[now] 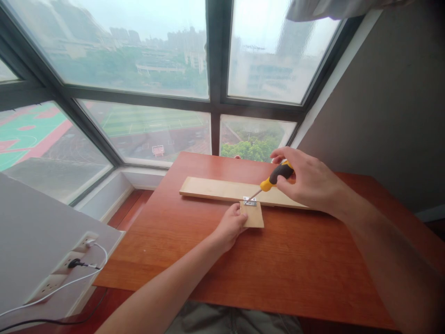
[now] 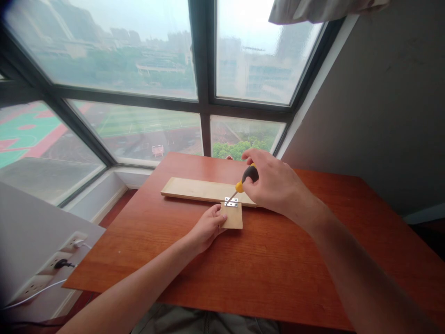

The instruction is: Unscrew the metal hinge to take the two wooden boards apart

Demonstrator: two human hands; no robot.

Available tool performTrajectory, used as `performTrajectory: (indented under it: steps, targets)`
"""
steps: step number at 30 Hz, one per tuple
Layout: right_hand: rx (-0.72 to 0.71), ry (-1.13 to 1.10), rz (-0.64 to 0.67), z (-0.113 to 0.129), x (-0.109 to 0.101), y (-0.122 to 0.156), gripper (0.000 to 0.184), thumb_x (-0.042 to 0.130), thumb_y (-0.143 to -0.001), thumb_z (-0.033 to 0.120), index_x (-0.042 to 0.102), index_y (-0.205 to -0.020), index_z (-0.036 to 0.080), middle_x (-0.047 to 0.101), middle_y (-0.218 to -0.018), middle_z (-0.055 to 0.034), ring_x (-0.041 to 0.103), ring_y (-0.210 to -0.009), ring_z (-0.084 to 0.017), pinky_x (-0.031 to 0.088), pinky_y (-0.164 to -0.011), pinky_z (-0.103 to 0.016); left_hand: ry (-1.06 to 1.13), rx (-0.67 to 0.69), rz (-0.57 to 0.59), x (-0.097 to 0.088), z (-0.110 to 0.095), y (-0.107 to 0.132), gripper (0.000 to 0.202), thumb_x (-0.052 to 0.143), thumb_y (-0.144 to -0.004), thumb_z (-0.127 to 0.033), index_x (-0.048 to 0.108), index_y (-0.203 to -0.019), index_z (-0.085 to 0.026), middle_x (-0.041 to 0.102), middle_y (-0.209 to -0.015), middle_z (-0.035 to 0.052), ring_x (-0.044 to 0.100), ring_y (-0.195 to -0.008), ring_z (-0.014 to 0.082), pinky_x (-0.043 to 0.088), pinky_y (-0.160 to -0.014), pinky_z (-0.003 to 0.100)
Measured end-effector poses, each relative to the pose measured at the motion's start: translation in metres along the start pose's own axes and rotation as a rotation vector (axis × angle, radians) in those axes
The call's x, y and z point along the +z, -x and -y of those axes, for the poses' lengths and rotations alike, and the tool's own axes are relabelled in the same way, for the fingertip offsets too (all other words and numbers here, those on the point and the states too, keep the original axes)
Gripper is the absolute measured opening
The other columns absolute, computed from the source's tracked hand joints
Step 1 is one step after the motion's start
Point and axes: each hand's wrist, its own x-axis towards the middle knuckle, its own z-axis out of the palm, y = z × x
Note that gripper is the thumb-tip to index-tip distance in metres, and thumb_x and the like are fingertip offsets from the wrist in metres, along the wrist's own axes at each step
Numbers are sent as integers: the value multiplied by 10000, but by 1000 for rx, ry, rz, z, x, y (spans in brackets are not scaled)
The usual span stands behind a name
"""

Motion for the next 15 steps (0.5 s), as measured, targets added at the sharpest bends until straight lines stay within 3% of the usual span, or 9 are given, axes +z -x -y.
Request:
performTrajectory:
  steps: [5, 8, 11, 15]
  targets:
    - [93, 64, 36, -1, 0, -4, 285, 506, -903, 409, 619, -1091, 227, 721, -882, -48, 653, -771, -242, 441, -642, -340, 4, 6, 4, -1, 1, 0, 344, 670, -741, -98, 550, -1057, -162, 686, -1042, 114, 675, -878, 195, 544, -761, 300]
    - [48, 28, 29, -2, 0, -4, 224, 538, -874, 320, 620, -1059, 224, 718, -965, -43, 656, -810, -220, 452, -664, -325, 0, 8, 6, -1, 1, 0, 348, 669, -745, -105, 545, -1065, -162, 685, -1022, 111, 671, -864, 192, 542, -753, 299]
    - [3, -29, 36, -2, -1, -2, 296, 587, -808, 249, 600, -1101, 211, 696, -1079, -54, 655, -864, -205, 467, -692, -310, -2, 8, 10, -1, 1, 1, 327, 635, -765, -88, 535, -1068, -161, 684, -1025, 109, 669, -847, 180, 545, -741, 289]
    - [43, -4, 47, -1, -3, -2, 283, 579, -837, 313, 615, -1106, 229, 714, -1014, -38, 650, -810, -205, 449, -653, -310, -4, 4, 15, -1, 1, 0, 321, 619, -776, -79, 532, -1074, -161, 683, -1059, 115, 674, -862, 179, 549, -732, 275]
